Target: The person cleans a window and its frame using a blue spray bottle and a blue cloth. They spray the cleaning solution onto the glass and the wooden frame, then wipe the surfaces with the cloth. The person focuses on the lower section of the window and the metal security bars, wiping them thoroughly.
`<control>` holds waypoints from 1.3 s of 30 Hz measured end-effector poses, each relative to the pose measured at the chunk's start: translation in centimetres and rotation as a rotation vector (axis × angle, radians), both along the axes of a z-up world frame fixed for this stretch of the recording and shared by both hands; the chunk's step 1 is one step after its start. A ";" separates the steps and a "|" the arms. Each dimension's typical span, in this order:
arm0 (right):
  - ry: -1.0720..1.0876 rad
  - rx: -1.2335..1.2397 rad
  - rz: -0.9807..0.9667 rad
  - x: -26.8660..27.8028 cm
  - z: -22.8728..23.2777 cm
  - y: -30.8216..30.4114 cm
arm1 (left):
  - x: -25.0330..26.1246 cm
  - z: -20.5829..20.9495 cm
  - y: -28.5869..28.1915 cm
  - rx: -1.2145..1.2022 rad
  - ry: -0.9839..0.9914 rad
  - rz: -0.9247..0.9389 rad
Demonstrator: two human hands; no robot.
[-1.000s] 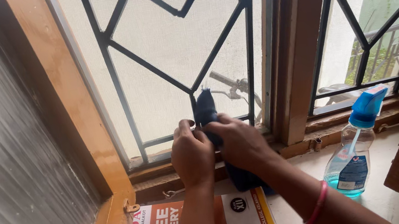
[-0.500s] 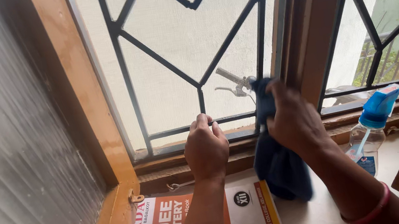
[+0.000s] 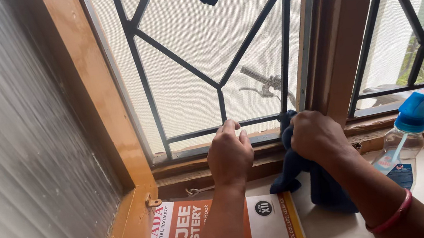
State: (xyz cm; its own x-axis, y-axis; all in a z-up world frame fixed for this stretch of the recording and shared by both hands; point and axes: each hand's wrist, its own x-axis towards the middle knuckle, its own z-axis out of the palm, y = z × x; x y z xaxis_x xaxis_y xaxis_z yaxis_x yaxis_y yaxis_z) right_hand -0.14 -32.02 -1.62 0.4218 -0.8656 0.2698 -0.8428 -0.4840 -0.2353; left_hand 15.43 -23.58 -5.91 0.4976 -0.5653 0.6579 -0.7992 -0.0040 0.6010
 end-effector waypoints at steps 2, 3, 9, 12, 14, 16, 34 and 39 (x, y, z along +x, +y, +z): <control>-0.093 -0.008 0.014 -0.2 0.3 0.0 | 0.0 0.1 -0.1 0.013 -0.003 -0.005; -0.230 -0.155 0.087 -0.2 0.4 0.2 | 0.0 0.1 -0.2 0.018 -0.005 -0.008; -0.541 -0.726 0.390 0.8 -0.5 1.9 | -0.8 1.4 0.4 -0.046 0.093 -0.153; -0.401 -0.563 0.375 2.2 -2.1 1.4 | -1.6 1.4 0.5 -0.123 0.060 -0.175; -0.282 -0.386 0.375 3.0 -3.1 0.9 | -1.7 1.3 0.2 -0.115 0.048 -0.186; -0.459 -0.395 0.602 2.8 -3.6 0.3 | -1.9 1.0 -0.4 -0.162 0.017 -0.157; -0.264 -0.123 0.147 -3.5 3.2 1.8 | -4.5 0.5 -1.7 -0.060 -0.101 -0.371; -0.593 -0.815 0.165 -3.4 2.3 0.7 | -4.3 0.4 -1.8 -0.069 -0.119 -0.347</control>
